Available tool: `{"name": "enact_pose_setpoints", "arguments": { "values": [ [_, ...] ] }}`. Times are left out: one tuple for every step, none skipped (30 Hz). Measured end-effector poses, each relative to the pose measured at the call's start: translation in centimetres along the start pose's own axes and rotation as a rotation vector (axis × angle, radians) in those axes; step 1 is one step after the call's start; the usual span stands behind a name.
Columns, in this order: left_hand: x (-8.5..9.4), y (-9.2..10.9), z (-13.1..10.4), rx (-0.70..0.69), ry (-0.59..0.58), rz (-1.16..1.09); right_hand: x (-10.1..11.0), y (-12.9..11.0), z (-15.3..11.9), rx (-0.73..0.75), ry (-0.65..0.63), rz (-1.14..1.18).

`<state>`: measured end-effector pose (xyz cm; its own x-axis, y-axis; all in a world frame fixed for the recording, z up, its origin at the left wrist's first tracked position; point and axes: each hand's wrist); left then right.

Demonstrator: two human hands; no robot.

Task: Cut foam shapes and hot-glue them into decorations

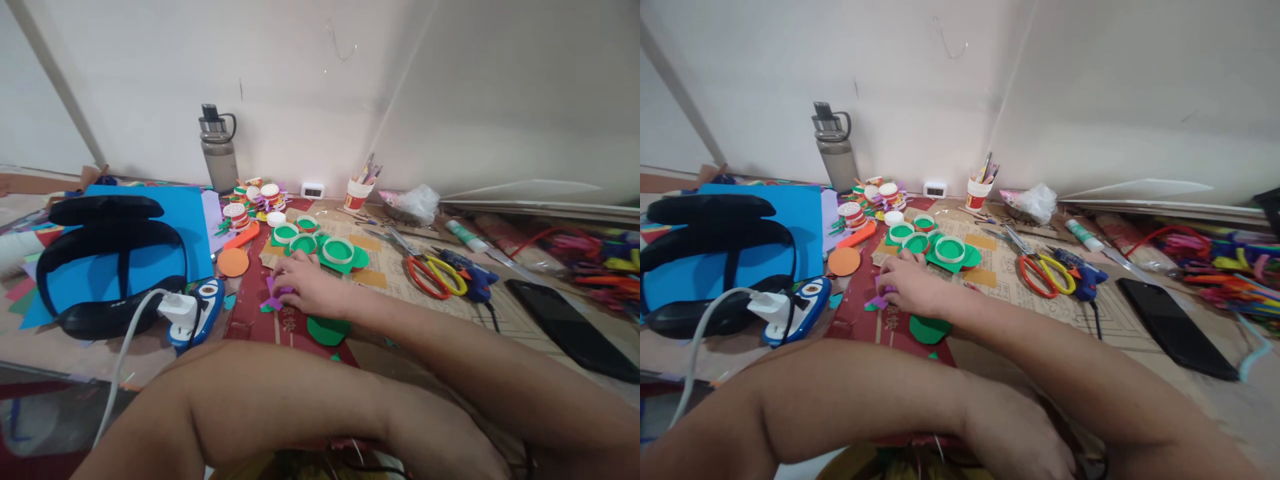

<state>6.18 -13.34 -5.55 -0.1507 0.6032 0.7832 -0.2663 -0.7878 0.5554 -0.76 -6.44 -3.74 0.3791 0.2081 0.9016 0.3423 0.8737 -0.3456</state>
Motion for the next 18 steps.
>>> {"name": "enact_pose_setpoints", "arguments": {
  "values": [
    [0.0, 0.0, 0.0, 0.008, -0.006, -0.001, 0.0, 0.0, 0.0, -0.004, 0.011, 0.008],
    [0.0, -0.1, 0.0, 0.019, 0.001, -0.014, 0.0, 0.1, 0.1, -0.003, 0.026, 0.016],
    [-0.1, -0.1, -0.1, 0.026, 0.018, -0.031, -0.1, 0.1, 0.2, 0.001, 0.043, 0.022],
    [-0.1, -0.2, -0.1, 0.032, 0.028, -0.046, -0.1, 0.1, 0.3, 0.005, 0.064, 0.028],
    [-0.2, -0.3, -0.1, 0.037, 0.035, -0.059, 0.0, 0.2, 0.4, 0.011, 0.089, 0.034],
    [-0.2, -0.4, 0.0, 0.042, 0.048, -0.070, 0.1, 0.3, 0.5, 0.011, 0.118, 0.037],
    [-0.2, -0.6, 0.0, 0.046, 0.056, -0.078, 0.2, 0.5, 0.4, 0.003, 0.148, 0.039],
    [-0.2, -0.7, 0.1, 0.048, 0.047, -0.089, 0.3, 0.7, 0.4, -0.015, 0.178, 0.040],
    [-0.1, -0.9, 0.2, 0.047, 0.034, -0.105, 0.5, 1.0, 0.2, -0.038, 0.201, 0.040],
    [-0.1, -1.0, 0.3, 0.042, 0.025, -0.123, 0.7, 1.2, 0.1, -0.069, 0.213, 0.039],
    [0.0, -1.1, 0.4, 0.031, 0.006, -0.143, 0.8, 1.5, -0.2, -0.105, 0.211, 0.036],
    [0.1, -1.2, 0.5, 0.020, -0.013, -0.162, 0.9, 1.7, -0.4, -0.141, 0.196, 0.034],
    [0.2, -1.3, 0.5, 0.012, -0.025, -0.174, 0.9, 1.9, -0.6, -0.171, 0.172, 0.033],
    [0.2, -1.3, 0.6, 0.009, -0.028, -0.182, 0.9, 2.0, -0.8, -0.195, 0.146, 0.036],
    [0.2, -1.4, 0.6, 0.013, -0.020, -0.188, 0.8, 2.2, -0.9, -0.213, 0.122, 0.041],
    [0.2, -1.4, 0.6, 0.023, -0.009, -0.195, 0.8, 2.3, -1.0, -0.220, 0.104, 0.046],
    [0.1, -1.5, 0.6, 0.038, 0.009, -0.201, 0.7, 2.3, -0.9, -0.214, 0.092, 0.048],
    [0.0, -1.5, 0.6, 0.051, 0.033, -0.207, 0.6, 2.4, -0.7, -0.192, 0.079, 0.046]
  ]
}}
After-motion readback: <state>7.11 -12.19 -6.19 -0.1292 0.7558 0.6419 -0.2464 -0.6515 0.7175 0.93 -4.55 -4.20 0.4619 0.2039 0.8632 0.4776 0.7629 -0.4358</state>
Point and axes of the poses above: each hand's wrist, its own z-axis towards the middle knuckle, its own x-axis out of the back of the hand, y = z × x, and after that the axes turned 14 degrees about y, right-handed
